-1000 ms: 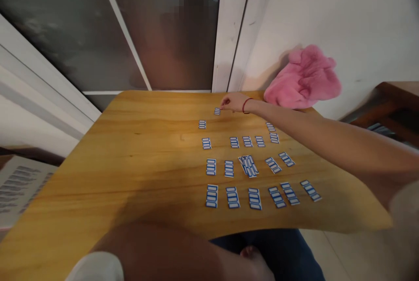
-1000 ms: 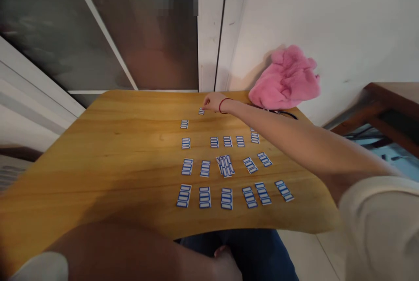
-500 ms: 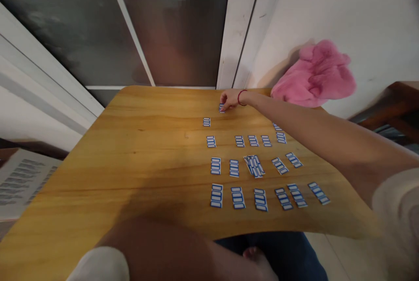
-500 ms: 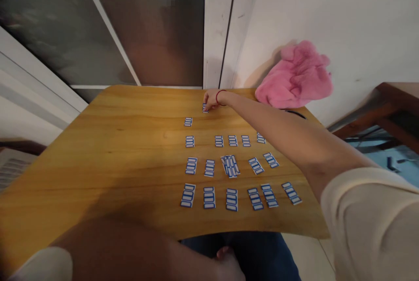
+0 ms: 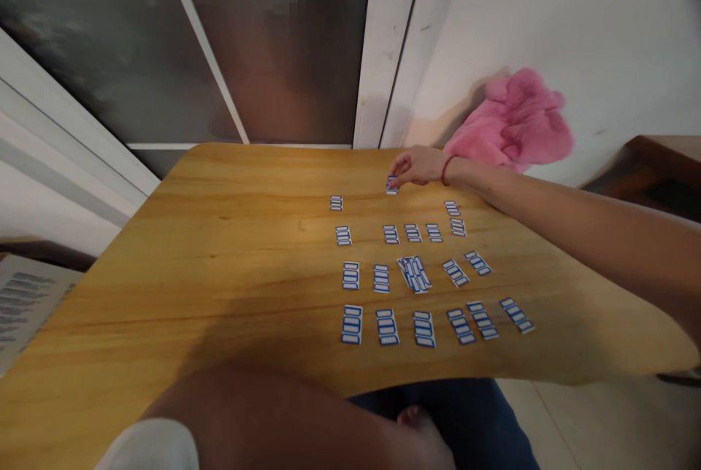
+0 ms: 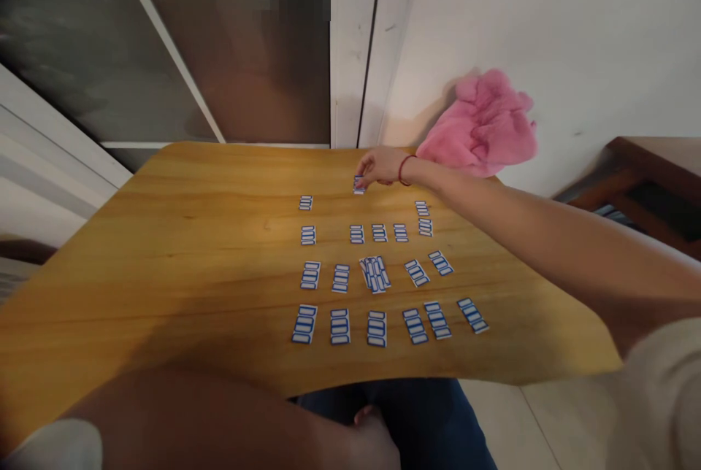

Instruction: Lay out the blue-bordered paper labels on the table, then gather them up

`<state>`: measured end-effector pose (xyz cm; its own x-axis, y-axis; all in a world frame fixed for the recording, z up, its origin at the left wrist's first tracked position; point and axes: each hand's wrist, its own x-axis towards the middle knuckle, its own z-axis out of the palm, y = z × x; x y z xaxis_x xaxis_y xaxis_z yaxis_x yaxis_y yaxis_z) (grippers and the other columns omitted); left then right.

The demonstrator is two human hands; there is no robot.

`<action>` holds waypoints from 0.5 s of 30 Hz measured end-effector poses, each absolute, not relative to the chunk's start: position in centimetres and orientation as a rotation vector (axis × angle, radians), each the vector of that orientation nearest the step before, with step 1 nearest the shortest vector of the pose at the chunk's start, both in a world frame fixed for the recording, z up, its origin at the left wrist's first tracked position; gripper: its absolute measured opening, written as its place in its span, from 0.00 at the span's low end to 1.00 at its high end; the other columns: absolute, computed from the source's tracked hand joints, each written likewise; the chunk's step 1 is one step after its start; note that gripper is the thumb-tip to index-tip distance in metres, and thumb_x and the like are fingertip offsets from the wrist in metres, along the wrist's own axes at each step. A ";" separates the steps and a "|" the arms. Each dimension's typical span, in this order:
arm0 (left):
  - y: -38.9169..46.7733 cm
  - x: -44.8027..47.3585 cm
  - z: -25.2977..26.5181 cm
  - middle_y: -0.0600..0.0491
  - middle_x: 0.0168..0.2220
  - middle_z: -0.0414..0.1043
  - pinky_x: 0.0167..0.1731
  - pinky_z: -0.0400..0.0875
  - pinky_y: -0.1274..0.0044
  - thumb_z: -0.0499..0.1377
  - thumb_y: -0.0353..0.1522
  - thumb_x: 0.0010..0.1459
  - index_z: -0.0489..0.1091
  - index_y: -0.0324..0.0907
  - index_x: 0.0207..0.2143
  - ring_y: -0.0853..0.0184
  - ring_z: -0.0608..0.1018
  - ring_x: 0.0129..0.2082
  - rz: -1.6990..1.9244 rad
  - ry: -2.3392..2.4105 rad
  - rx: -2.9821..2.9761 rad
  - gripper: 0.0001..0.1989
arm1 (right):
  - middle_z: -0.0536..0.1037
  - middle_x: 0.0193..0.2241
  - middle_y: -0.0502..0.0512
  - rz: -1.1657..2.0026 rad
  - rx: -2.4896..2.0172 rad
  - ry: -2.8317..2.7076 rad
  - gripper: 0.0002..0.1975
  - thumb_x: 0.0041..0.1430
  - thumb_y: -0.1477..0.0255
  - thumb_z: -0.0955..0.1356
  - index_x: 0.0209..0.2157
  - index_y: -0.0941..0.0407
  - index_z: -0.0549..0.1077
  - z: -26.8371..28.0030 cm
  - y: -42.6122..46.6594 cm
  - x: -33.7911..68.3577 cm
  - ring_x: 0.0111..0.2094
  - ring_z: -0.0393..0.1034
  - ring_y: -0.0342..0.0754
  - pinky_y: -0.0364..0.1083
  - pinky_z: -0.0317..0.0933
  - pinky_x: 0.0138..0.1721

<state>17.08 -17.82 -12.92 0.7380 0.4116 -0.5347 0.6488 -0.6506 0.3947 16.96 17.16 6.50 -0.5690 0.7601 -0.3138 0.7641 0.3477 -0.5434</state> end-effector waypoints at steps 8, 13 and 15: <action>-17.7 16.8 -10.4 0.47 0.50 0.68 0.41 0.73 0.66 0.58 0.36 0.59 0.66 0.42 0.50 0.62 0.73 0.46 -0.627 0.832 2.317 0.17 | 0.63 0.15 0.46 -0.862 1.509 2.407 0.16 0.59 0.63 0.65 0.40 0.59 0.77 7.7 12.4 24.6 0.19 0.53 0.38 0.41 0.47 0.23; -17.8 15.3 -8.8 0.47 0.51 0.68 0.42 0.72 0.66 0.58 0.36 0.58 0.66 0.44 0.49 0.61 0.73 0.47 -0.537 0.837 2.368 0.17 | 0.73 0.25 0.51 -0.913 1.451 2.379 0.17 0.47 0.64 0.71 0.37 0.61 0.74 5.9 11.2 25.4 0.22 0.59 0.39 0.42 0.49 0.24; -17.7 14.9 -8.3 0.47 0.51 0.68 0.42 0.72 0.65 0.58 0.36 0.58 0.66 0.43 0.50 0.61 0.73 0.47 -0.511 0.841 2.387 0.17 | 0.74 0.27 0.52 -0.961 1.437 2.390 0.19 0.45 0.67 0.72 0.38 0.61 0.70 4.8 11.1 25.3 0.25 0.63 0.41 0.42 0.52 0.27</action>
